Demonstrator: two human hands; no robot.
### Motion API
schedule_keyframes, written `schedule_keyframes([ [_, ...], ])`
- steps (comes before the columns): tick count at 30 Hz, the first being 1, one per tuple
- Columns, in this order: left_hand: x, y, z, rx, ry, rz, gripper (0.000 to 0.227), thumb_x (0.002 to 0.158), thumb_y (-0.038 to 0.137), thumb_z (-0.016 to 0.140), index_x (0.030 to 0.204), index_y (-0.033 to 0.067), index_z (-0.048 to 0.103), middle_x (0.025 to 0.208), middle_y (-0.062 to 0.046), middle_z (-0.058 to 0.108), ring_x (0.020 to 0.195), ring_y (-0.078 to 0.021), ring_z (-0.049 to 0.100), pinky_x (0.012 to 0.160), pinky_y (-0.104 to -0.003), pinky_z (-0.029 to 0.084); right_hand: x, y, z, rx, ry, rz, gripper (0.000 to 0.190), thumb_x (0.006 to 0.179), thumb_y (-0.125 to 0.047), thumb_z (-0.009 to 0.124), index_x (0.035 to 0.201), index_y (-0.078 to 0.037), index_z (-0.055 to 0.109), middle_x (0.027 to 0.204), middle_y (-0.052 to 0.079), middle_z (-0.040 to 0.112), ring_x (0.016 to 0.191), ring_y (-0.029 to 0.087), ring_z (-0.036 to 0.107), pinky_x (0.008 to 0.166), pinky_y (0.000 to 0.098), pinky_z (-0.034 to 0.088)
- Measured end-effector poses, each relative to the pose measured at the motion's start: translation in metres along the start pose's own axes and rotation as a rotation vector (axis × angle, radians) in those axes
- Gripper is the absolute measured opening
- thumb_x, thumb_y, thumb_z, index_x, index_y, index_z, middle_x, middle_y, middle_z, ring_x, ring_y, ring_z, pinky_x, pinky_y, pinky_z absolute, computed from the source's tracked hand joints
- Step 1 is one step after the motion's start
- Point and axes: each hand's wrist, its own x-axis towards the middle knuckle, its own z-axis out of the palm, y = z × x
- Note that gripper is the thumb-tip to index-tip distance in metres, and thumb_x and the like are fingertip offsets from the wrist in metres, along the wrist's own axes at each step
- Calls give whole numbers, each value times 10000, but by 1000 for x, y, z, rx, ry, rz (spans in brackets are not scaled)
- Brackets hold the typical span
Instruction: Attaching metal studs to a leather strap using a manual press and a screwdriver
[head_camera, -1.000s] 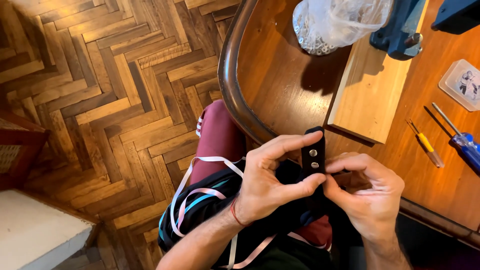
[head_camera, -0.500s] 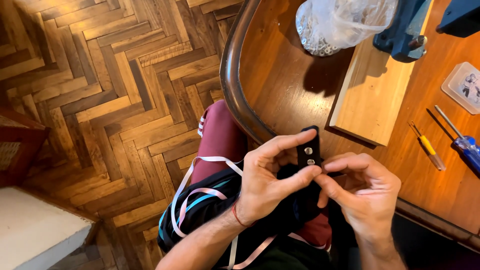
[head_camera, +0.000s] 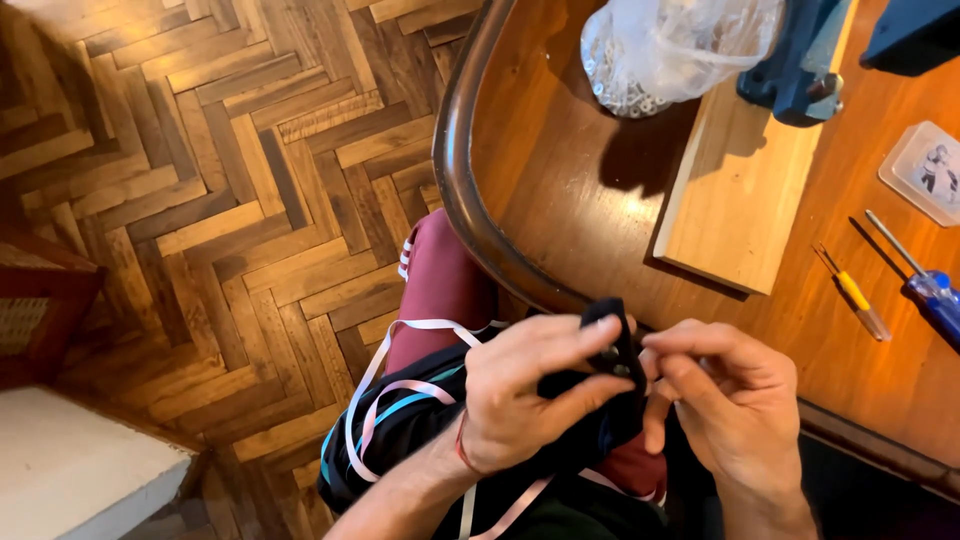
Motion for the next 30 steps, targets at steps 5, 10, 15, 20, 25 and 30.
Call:
schedule_keyframes([
  [5,-2,14,-10,-56,-43,187,344,1122,3,890,1437,35,757,1317,-160,806,1021,-294,863,927,-369,744,-4,-22,-4,-88,-186,6,170,970,5,844,1139,20,854,1066,216,769,493,267,800,465,248,708],
  [10,8,39,-15,-41,-109,297,135,1183,60,779,1305,24,823,1331,-156,830,1200,-324,911,1013,-370,820,-14,-47,11,-282,-278,-128,201,951,-49,856,1152,-39,861,1053,188,806,553,188,850,557,201,790],
  [15,0,49,-31,-375,-290,287,564,1333,165,344,1238,-201,763,1228,-346,818,1159,-475,875,1177,-546,737,-25,-52,-2,-447,-459,-417,233,979,-108,878,1206,-72,840,1151,130,826,955,231,979,922,284,837],
  [20,-14,49,-36,-106,-192,415,132,1103,-62,797,1230,-28,782,1185,-131,788,1107,-269,801,1080,-412,739,-55,-65,20,-508,-299,-352,214,1070,-285,721,1069,-102,832,1124,138,862,968,275,982,933,320,839],
  [25,-35,28,-30,-57,-80,545,345,973,-131,1011,1156,36,771,1181,13,730,966,-212,720,789,-411,609,-39,-42,9,-75,-448,-108,96,1137,-217,780,1164,-127,760,1440,439,718,1491,568,705,1317,617,534],
  [30,-26,31,-59,-285,-347,363,211,1047,-62,948,985,61,789,1118,-60,626,990,-325,603,805,-499,554,-14,-43,20,116,-835,435,276,1183,-399,765,1085,-141,785,1227,270,774,1035,323,752,989,459,610],
])
